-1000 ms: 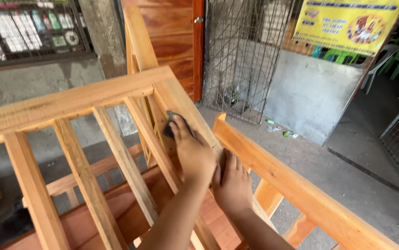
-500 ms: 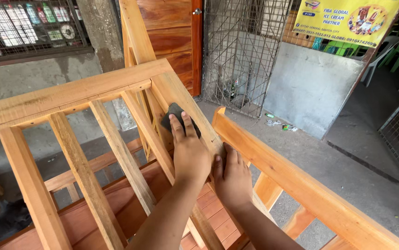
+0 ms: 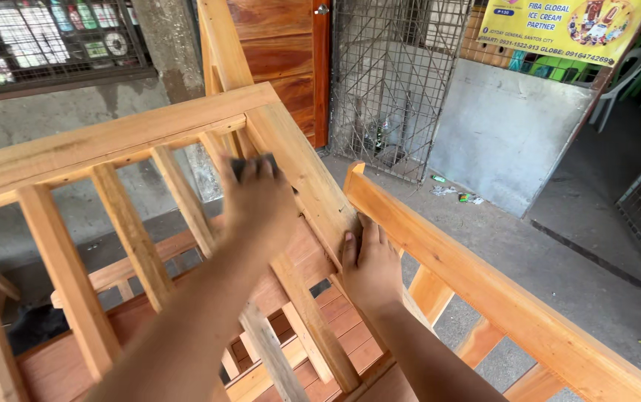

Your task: The person sands a wooden chair frame using a sanding block, working over the armrests, backrest slats, and seat rails. They reposition and tilt the heavy chair to reach different sides, steadying it with one hand while sanding with the other.

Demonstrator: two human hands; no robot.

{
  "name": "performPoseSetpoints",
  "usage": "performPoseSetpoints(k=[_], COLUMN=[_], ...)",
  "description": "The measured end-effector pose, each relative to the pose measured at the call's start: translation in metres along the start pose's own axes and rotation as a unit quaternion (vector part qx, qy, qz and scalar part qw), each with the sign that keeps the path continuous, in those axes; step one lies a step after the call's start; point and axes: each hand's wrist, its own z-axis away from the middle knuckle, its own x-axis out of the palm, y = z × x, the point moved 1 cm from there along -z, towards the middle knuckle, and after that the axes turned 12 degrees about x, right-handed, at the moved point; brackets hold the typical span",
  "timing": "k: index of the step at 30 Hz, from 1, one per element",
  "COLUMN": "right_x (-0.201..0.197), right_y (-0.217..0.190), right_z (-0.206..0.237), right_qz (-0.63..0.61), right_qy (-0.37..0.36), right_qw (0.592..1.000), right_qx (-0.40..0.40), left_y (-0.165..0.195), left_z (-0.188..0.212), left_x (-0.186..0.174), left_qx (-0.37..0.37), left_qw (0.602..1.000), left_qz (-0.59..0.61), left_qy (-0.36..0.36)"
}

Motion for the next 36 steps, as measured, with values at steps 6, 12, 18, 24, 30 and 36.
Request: performPoseSetpoints(k=[6,12,18,24,30,36], right_x=[0.003,-0.001,-0.015,-0.047,-0.056,-0.044], right_y=[0.004,0.015,0.012,-0.018,-0.034,-0.021], right_z=[0.002,0.008,0.036,0.057,0.058,0.043], right_qz=[-0.004,-0.141,-0.471,-0.642,-0.584,-0.159], right_qy=[0.008,0.001,-0.109,-0.495,-0.526,-0.134], right_qw=[1.000,0.990,0.874,0.586,0.603,0.967], right_qx=[-0.003,-0.005,-0.043,0.015,0.133,-0.146], left_y=[0.076,0.079,0.008,-0.025,-0.017,-0.045], left_z=[0.046,0.104,0.125,0.126,0.110,0.105], left_x=[0.067,0.054,-0.018,-0.001,0.021,0.027], left_qx=[0.001,0.193,0.083,0.022,0.074,-0.041], left_qw=[0.957,0.979,0.877,0.788,0.786,0.860], left_qz=[-0.099,0.030,0.428,0.582,0.597,0.419], left_qy=[0.273,0.055,0.201,0.199,0.141,0.289])
